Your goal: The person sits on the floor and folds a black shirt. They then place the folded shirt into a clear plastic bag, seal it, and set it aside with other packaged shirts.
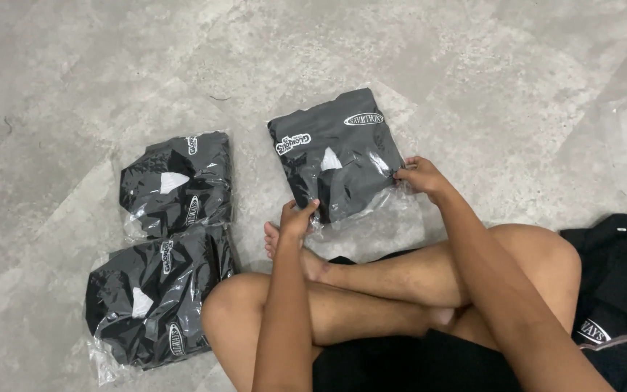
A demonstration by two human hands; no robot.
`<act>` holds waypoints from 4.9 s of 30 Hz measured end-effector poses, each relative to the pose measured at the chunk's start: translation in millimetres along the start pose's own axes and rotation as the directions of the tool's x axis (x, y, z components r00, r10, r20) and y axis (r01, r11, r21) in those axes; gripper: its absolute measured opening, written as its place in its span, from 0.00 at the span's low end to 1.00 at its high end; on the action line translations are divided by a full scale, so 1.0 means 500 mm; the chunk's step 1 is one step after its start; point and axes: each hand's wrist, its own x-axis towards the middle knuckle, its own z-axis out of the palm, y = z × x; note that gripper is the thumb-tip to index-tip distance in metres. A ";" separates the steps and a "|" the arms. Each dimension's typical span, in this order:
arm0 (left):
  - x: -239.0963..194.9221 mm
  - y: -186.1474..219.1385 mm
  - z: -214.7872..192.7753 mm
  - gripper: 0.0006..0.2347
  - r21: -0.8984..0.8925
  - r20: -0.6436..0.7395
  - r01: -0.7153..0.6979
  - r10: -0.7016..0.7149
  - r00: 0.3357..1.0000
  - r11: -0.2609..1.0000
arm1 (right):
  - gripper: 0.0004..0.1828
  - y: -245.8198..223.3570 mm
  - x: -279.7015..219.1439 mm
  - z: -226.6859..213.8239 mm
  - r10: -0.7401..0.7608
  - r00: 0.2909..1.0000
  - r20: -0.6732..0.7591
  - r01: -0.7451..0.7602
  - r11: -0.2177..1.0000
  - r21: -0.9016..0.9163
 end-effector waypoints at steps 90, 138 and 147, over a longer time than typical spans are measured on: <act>0.118 0.005 -0.011 0.05 0.096 -0.157 -0.088 0.102 0.982 0.991 | 0.31 -0.246 0.107 0.119 -0.260 0.919 0.297 0.395 0.636 -0.663; 0.312 0.331 0.057 0.14 0.661 0.078 -0.293 0.325 0.943 0.691 | 0.08 -0.203 0.210 -0.087 -0.269 0.954 0.134 0.244 0.433 -0.868; 0.248 0.317 0.008 0.03 0.397 0.168 -0.590 0.576 0.800 0.703 | 0.06 -0.134 0.178 -0.136 -0.432 0.900 0.066 0.370 0.673 -0.640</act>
